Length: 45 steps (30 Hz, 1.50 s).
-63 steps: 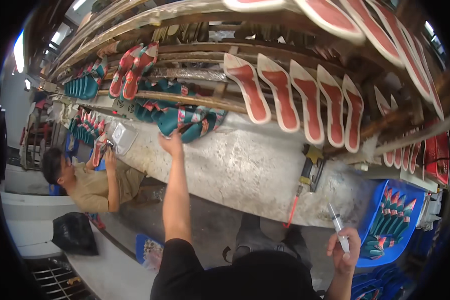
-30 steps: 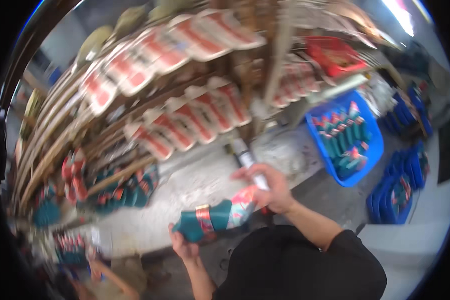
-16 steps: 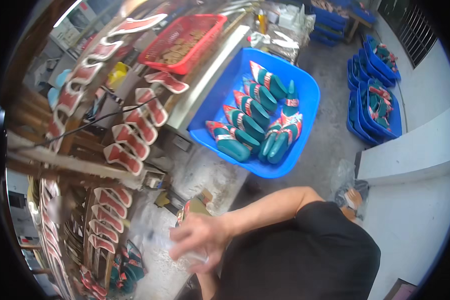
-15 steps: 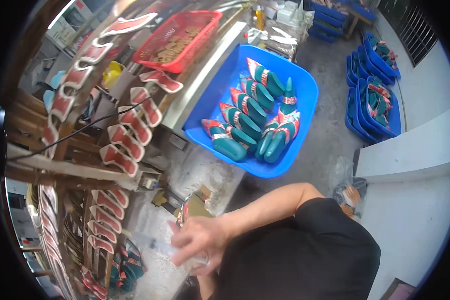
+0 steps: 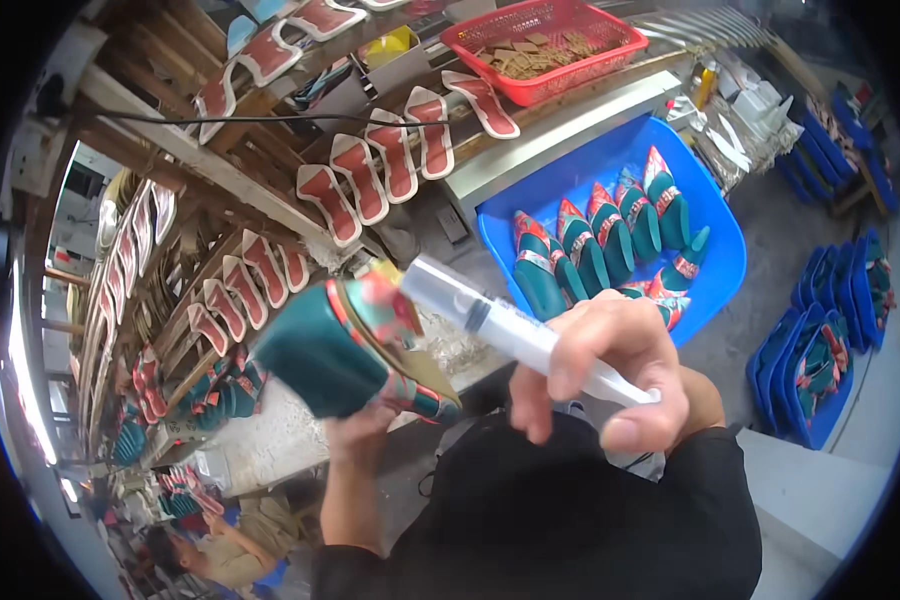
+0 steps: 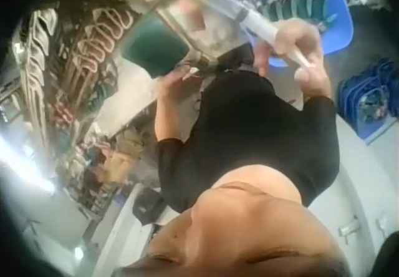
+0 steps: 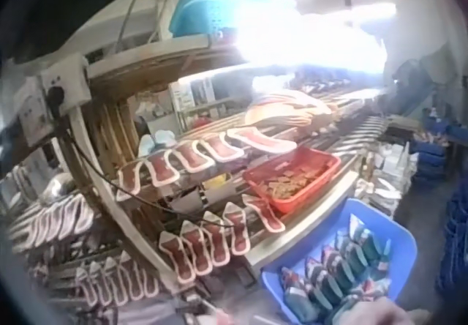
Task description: The person applies liquid along the edges of shoes using a syringe and places the shoes into a plastic bin.
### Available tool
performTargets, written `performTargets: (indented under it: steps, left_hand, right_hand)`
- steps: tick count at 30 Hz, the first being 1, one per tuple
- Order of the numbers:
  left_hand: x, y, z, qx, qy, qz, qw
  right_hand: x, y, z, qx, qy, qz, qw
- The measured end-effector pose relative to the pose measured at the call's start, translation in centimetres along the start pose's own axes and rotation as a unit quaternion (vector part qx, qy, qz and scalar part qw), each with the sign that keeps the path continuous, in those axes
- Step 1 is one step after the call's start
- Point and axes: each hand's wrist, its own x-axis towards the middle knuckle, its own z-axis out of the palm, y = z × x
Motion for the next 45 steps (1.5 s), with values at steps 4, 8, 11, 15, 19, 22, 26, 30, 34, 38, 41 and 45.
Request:
performTargets:
  steps: [4, 8, 11, 15, 19, 22, 26, 30, 34, 38, 41, 45]
  left_hand:
    - [-0.5, 5.9, 0.7, 0.495, -0.046, 0.246, 0.832]
    - [-2.6, 11.4, 0.6, 0.683, -0.145, 0.37, 0.612]
    - [-3.9, 13.8, 1.1, 0.758, -0.157, 0.391, 0.498]
    - [-4.7, 15.6, 1.1, 0.799, -0.172, 0.39, 0.423]
    - [-5.7, 16.3, 0.6, 0.81, -0.17, 0.383, 0.409]
    - [-6.0, 16.5, 0.0, 0.811, -0.181, 0.376, 0.41]
    - [-6.5, 16.8, -0.9, 0.814, -0.185, 0.374, 0.404]
    - [-6.9, 17.0, -1.9, 0.816, -0.173, 0.373, 0.405]
    - [-7.7, 16.8, -3.5, 0.814, -0.137, 0.367, 0.428]
    - [-8.7, 15.6, -6.1, 0.764, -0.099, 0.364, 0.523]
    - [-9.5, 14.3, -7.1, 0.727, -0.069, 0.353, 0.585]
    - [-10.7, 11.8, -8.9, 0.651, 0.001, 0.353, 0.672]
  right_hand:
    - [1.5, -2.0, 0.4, 0.05, -0.104, 0.027, 0.993]
    - [2.4, -1.7, 1.2, 0.088, -0.183, 0.064, 0.977]
    - [2.9, -1.2, 1.8, 0.079, -0.219, 0.107, 0.967]
    - [3.5, -0.4, 2.8, 0.069, -0.24, 0.131, 0.959]
    - [4.0, 0.2, 3.4, 0.059, -0.249, 0.162, 0.953]
    - [4.4, 0.4, 3.8, 0.056, -0.239, 0.187, 0.951]
    - [4.8, 0.4, 4.0, 0.033, -0.242, 0.221, 0.944]
    - [4.6, 0.1, 4.2, 0.03, -0.232, 0.24, 0.942]
    - [4.3, 0.1, 4.3, 0.028, -0.218, 0.239, 0.946]
    - [4.1, 0.6, 5.2, 0.053, -0.214, 0.228, 0.948]
    - [4.2, 0.9, 5.8, 0.077, -0.213, 0.217, 0.95]
    - [4.4, 1.5, 7.3, 0.085, -0.234, 0.203, 0.947]
